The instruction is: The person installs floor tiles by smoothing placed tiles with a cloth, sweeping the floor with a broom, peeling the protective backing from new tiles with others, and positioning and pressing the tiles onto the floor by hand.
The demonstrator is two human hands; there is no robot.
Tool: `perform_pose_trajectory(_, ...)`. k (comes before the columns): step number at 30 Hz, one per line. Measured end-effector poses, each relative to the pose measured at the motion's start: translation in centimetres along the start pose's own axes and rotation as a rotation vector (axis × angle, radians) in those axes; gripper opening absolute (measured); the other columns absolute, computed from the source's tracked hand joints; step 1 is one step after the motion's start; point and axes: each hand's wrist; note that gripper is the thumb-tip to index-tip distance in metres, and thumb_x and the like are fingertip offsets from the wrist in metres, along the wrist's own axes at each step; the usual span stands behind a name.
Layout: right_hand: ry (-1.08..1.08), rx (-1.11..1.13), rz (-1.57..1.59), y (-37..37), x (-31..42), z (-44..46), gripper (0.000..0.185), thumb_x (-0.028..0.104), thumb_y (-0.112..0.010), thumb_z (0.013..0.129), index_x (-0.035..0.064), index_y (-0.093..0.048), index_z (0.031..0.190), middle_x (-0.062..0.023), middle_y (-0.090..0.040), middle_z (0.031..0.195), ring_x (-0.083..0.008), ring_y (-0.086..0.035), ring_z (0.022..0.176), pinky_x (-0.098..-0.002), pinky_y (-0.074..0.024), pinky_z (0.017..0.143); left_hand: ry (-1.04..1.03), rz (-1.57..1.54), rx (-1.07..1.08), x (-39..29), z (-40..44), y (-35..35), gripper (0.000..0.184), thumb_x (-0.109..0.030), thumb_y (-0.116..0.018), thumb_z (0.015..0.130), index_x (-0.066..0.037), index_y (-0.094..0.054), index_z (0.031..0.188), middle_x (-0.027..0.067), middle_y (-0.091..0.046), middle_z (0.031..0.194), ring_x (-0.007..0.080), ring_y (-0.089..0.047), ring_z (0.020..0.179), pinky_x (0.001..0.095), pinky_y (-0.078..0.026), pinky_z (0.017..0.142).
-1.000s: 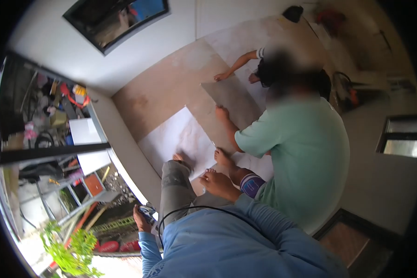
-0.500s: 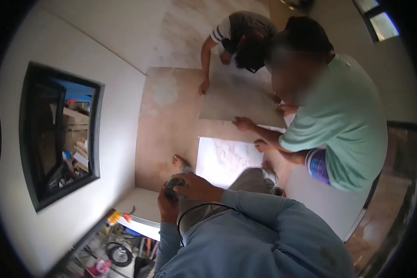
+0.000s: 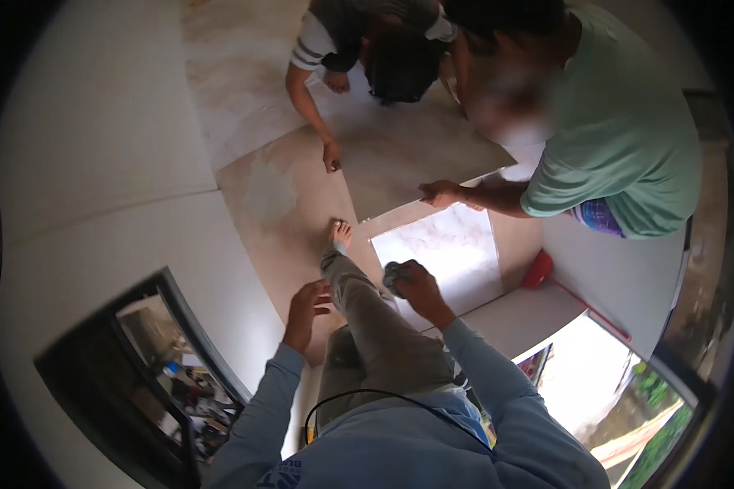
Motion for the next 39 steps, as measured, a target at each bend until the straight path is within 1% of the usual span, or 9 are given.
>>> perform_pose_trajectory(4, -0.025, -0.139, 0.281, -4.2, -3.2, 5.7, 0.030, 0.013, -0.067, 0.091, 0.0012, -0.063, 0.118, -0.0175, -0.074, 0.106, -0.0244, -0.072, 0.095, -0.0398, -0.0578, 0.084, 0.110, 0.158, 0.054, -5.1, 7.6, 4.9, 0.049, -0.045, -0.058, 0.104, -0.006, -0.063, 0.133, 0.0083, -0.066, 0.123, 0.0196, -0.066, 0.104, 0.0330, -0.056, 0.080)
perform_pose_trajectory(7, -0.015, -0.095, 0.056, -10.5, 5.5, 10.0, 0.062, 0.020, -0.078, 0.089, 0.0038, -0.048, 0.141, -0.0230, -0.072, 0.112, -0.0387, -0.072, 0.106, -0.0441, -0.0564, 0.089, 0.232, 0.165, 0.118, -10.1, 11.1, 3.0, 0.043, -0.035, -0.057, 0.104, -0.004, -0.063, 0.133, 0.0136, -0.060, 0.135, 0.0241, -0.065, 0.115, 0.0379, -0.057, 0.090)
perform_pose_trajectory(12, 0.140, -0.163, 0.103, -18.7, 11.8, 16.1, 0.066, 0.023, -0.076, 0.090, 0.0016, -0.047, 0.146, -0.0267, -0.059, 0.135, -0.0430, -0.059, 0.127, -0.0471, -0.0490, 0.104, -0.571, 0.761, 0.122, -8.0, 23.7, 11.5, 0.029, -0.006, -0.056, 0.095, 0.001, -0.070, 0.120, 0.0164, -0.063, 0.132, 0.0264, -0.065, 0.117, 0.0371, -0.052, 0.100)
perform_pose_trajectory(14, 0.094, -0.202, 0.124, -20.4, 11.5, 17.6, 0.060, 0.023, -0.072, 0.094, -0.0003, -0.049, 0.144, -0.0260, -0.055, 0.141, -0.0435, -0.055, 0.132, -0.0471, -0.0465, 0.108, -0.272, 0.620, 0.022, -11.1, 27.8, 14.9, 0.030, -0.010, -0.058, 0.097, 0.001, -0.066, 0.124, 0.0112, -0.068, 0.114, 0.0221, -0.067, 0.107, 0.0365, -0.055, 0.092)
perform_pose_trajectory(15, 0.031, -0.218, 0.105, -20.9, 10.8, 18.1, 0.048, 0.026, -0.069, 0.097, 0.0004, -0.057, 0.136, -0.0239, -0.062, 0.134, -0.0446, -0.061, 0.124, -0.0468, -0.0510, 0.101, -0.091, 0.361, -0.099, -12.6, 30.5, 16.4, 0.032, -0.015, -0.060, 0.098, -0.001, -0.063, 0.126, 0.0082, -0.066, 0.111, 0.0193, -0.066, 0.102, 0.0365, -0.055, 0.087)
perform_pose_trajectory(22, -0.372, -0.243, 0.412, -22.9, 3.2, 20.3, 0.042, 0.039, -0.059, 0.103, 0.0005, -0.065, 0.119, -0.0150, -0.072, 0.109, -0.0305, -0.072, 0.096, -0.0382, -0.0575, 0.078, -0.308, 0.725, -0.271, -17.4, 49.3, 30.8, 0.036, -0.013, -0.070, 0.087, -0.002, -0.066, 0.121, 0.0145, -0.070, 0.117, 0.0261, -0.068, 0.104, 0.0381, -0.055, 0.091)
perform_pose_trajectory(26, -0.573, -0.265, 0.676, -25.8, -0.9, 24.2, 0.047, 0.044, -0.050, 0.107, 0.0005, -0.064, 0.118, -0.0097, -0.071, 0.108, -0.0214, -0.069, 0.093, -0.0343, -0.0563, 0.072, -0.296, 0.966, -0.293, -21.8, 53.1, 29.4, 0.033, -0.012, -0.071, 0.088, -0.005, -0.068, 0.121, 0.0142, -0.072, 0.118, 0.0275, -0.069, 0.108, 0.0385, -0.054, 0.095)
perform_pose_trajectory(35, -0.431, -0.239, 0.635, -32.3, -11.2, 40.0, 0.050, 0.044, -0.048, 0.106, -0.0021, -0.067, 0.111, -0.0119, -0.073, 0.093, -0.0198, -0.071, 0.080, -0.0341, -0.0563, 0.069, -0.325, 1.888, -0.392, -21.6, 63.5, 32.2, 0.053, -0.025, -0.079, 0.087, -0.009, -0.063, 0.136, 0.0164, -0.063, 0.141, 0.0376, -0.055, 0.134, 0.0471, -0.048, 0.110)
perform_pose_trajectory(39, -0.391, -0.254, 0.743, -34.7, -13.2, 45.4, 0.050, 0.044, -0.046, 0.107, -0.0015, -0.066, 0.114, -0.0114, -0.073, 0.099, -0.0205, -0.072, 0.085, -0.0339, -0.0570, 0.070, -0.704, 1.816, -0.111, -19.6, 65.3, 32.1, 0.056, -0.030, -0.077, 0.090, -0.011, -0.061, 0.141, 0.0153, -0.059, 0.147, 0.0389, -0.048, 0.140, 0.0501, -0.041, 0.116)
Point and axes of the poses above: each hand's wrist, its own z-axis towards the middle knuckle, its own y-axis out of the back of the hand, x = y × z
